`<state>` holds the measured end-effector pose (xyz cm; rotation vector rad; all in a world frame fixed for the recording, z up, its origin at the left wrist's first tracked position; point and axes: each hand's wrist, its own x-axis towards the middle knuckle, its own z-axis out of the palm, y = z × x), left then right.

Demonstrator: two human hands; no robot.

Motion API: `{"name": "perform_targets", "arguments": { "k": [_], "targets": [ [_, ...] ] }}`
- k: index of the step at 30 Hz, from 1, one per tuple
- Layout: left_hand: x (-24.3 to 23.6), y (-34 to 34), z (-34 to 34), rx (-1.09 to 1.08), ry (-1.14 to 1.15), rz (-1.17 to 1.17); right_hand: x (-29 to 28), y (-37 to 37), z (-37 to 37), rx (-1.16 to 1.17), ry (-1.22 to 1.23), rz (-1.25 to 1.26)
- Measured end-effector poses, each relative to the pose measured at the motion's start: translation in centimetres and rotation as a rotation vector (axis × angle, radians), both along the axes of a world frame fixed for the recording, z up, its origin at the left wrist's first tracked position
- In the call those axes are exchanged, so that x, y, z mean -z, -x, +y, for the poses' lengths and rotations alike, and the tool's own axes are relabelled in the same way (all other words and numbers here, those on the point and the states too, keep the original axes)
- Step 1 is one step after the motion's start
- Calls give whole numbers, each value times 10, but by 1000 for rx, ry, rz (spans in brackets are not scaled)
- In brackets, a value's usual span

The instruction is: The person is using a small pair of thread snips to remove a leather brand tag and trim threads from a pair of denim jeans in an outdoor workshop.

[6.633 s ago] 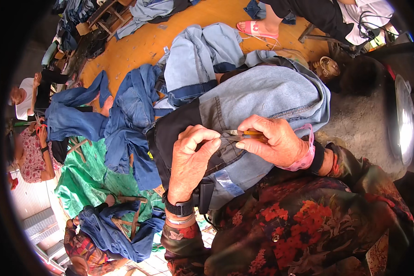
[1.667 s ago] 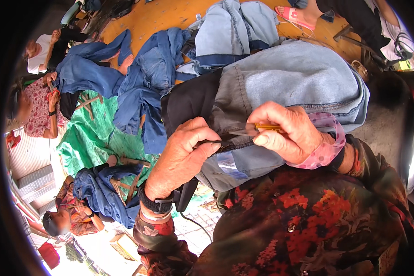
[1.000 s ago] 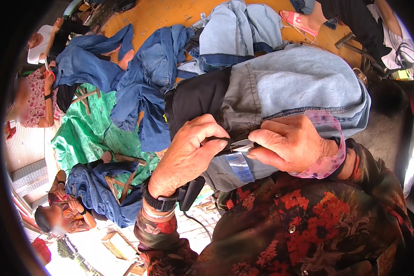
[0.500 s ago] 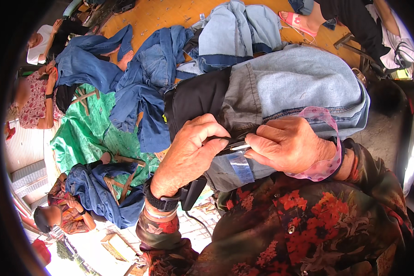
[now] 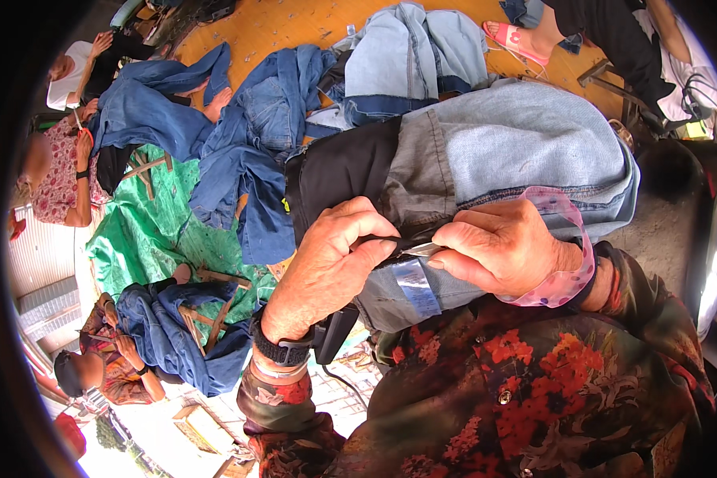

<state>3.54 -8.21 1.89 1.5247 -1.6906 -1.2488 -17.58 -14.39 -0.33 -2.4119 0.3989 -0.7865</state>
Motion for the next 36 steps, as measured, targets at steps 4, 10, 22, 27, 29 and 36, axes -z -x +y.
{"name": "perform_targets", "arguments": {
  "k": [4,10,22,27,29,36],
  "targets": [
    [1,0,0,-4,24,-3,-6,2,-2,-9,-23,73],
    [1,0,0,1,24,-13,-7,1,0,1,-47,115],
    [3,0,1,3,52,-45,-2,-2,2,15,-25,132],
    [2,0,2,0,41,-49,0,-2,1,15,10,101],
    [-1,0,2,-9,22,-40,-4,0,-1,-68,-8,110],
    [-8,10,12,0,292,-280,-17,9,-9,131,-377,30]
  ]
}}
